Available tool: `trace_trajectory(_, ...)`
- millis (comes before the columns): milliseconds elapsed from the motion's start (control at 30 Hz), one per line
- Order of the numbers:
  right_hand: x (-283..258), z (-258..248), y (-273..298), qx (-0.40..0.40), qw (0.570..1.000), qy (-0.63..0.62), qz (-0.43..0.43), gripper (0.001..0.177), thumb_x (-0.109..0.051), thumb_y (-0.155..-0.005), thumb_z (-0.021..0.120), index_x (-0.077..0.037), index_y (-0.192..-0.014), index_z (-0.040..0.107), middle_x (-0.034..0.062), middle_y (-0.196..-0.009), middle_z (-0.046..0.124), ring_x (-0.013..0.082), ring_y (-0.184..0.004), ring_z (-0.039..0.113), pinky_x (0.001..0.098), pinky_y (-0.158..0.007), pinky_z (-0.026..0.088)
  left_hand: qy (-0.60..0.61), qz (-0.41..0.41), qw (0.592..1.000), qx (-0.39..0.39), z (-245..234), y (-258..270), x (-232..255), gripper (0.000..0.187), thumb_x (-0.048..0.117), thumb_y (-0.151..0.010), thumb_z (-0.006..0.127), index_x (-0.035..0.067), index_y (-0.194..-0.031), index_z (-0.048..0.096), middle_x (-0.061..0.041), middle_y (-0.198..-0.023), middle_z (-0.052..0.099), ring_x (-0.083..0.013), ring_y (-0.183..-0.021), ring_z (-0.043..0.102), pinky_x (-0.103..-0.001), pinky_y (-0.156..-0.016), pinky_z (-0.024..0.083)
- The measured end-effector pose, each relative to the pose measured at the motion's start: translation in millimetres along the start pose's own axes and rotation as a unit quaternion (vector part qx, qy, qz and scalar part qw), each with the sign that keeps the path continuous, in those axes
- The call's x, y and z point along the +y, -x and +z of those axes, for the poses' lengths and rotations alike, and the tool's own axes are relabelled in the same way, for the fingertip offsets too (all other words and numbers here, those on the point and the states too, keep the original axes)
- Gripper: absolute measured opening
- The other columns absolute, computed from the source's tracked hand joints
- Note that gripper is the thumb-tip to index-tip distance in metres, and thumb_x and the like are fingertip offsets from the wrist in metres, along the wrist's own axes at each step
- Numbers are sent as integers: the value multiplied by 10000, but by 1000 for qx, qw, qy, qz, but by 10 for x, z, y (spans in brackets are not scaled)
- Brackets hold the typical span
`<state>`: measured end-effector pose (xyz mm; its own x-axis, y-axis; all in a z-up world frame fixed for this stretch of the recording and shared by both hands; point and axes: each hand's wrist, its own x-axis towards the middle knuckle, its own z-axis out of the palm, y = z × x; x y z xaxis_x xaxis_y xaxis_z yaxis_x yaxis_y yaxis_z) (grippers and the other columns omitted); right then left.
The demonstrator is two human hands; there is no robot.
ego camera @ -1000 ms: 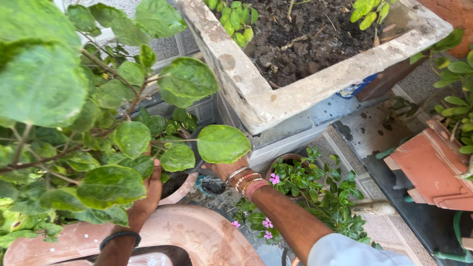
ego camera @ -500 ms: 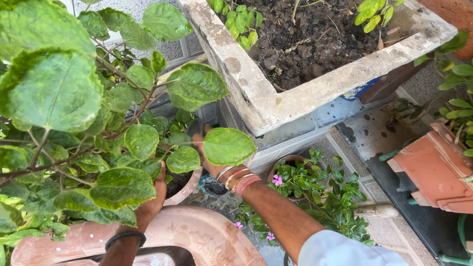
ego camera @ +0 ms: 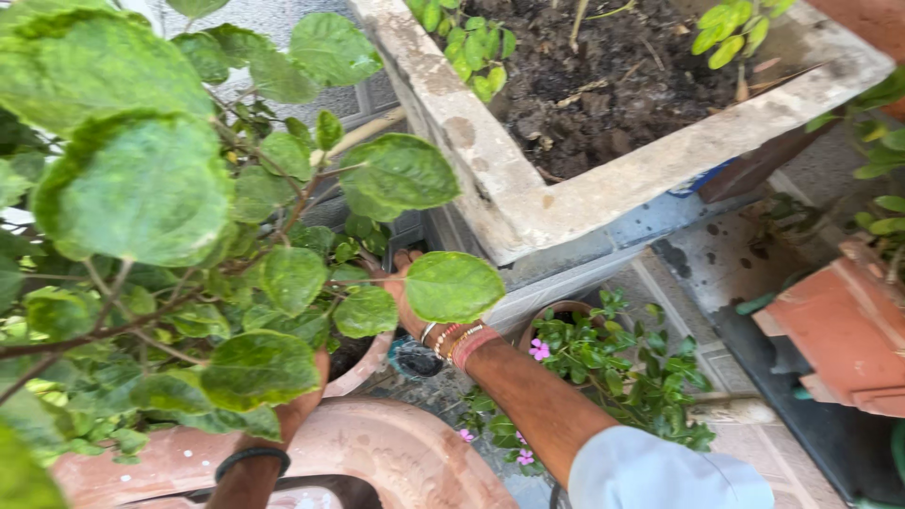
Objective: The person waters several potted plants on a balcony using a gray plastic mug. They repeatedly fill the mug from a red bucket and pour water into the soil of various plants, including a Dracaena, a rose bush, and a rectangular planter.
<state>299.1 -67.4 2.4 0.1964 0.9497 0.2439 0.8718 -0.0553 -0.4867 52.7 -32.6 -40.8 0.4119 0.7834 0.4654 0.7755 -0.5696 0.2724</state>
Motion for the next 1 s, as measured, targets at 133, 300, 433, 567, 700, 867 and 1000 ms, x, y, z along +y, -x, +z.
trace_trajectory(133, -237, 56, -297, 50, 987, 99, -112, 436, -310, -759, 697, -180, -1175, 703, 168, -1071, 656, 345, -1084, 625, 464, -800, 560, -125, -31, 985, -112, 73, 57, -131, 295, 323, -877, 642, 52, -838, 752, -188, -844, 740, -384, -817, 687, -529, -790, 532)
trace_trajectory(300, -236, -112, -294, 97, 984, 95, -119, 386, -128, -751, 741, -174, -1131, 693, 142, -1115, 664, 332, -1095, 639, 439, -793, 574, -81, -33, 991, -101, 80, 75, -125, 288, 284, -927, 598, 50, -851, 746, -181, -808, 732, -368, -765, 691, -533, -753, 534)
trace_trajectory(433, -259, -472, -38, 73, 993, -49, -75, 409, -112, -708, 793, -143, -1090, 651, 144, -1079, 675, 384, -1030, 636, 500, -836, 516, -47, -20, 997, -60, -36, 11, 27, 306, 275, -972, 572, 36, -890, 744, -189, -822, 730, -390, -770, 689, -542, -747, 532)
trace_trajectory(567, -236, -557, 177, 86, 990, -49, -97, 370, -236, -771, 850, -157, -1068, 645, 180, -1118, 676, 422, -1009, 634, 544, -837, 482, -32, 4, 999, -19, -156, -29, 166, 324, 276, -982, 528, 45, -1026, 751, -206, -929, 741, -410, -847, 693, -533, -782, 532)
trace_trajectory(700, -120, -313, 247, 193, 960, 34, -199, 496, -269, -709, 764, -200, -1191, 672, 226, -1236, 653, 437, -1094, 638, 531, -934, 501, 16, -65, 997, -49, -325, -140, 347, 407, 357, -1038, 476, 61, -1117, 745, -208, -1022, 749, -408, -921, 700, -528, -843, 527)
trace_trajectory(867, -235, -156, 305, -35, 994, -102, -3, 395, -365, -985, 600, -137, -1308, 595, 185, -1237, 670, 428, -1131, 618, 538, -981, 469, 26, -114, 992, -54, -410, -169, 504, 475, 446, -1063, 476, 54, -1121, 739, -215, -1039, 740, -416, -937, 694, -542, -865, 516)
trace_trajectory(1000, -260, 17, 329, 47, 957, 108, -267, 494, -153, -830, 602, -164, -1324, 596, 156, -1311, 651, 422, -1212, 611, 497, -1008, 486, 34, -115, 992, -43, -358, -124, 485, 473, 446, -1056, 490, 49, -1112, 740, -211, -1030, 742, -414, -930, 694, -536, -866, 522)
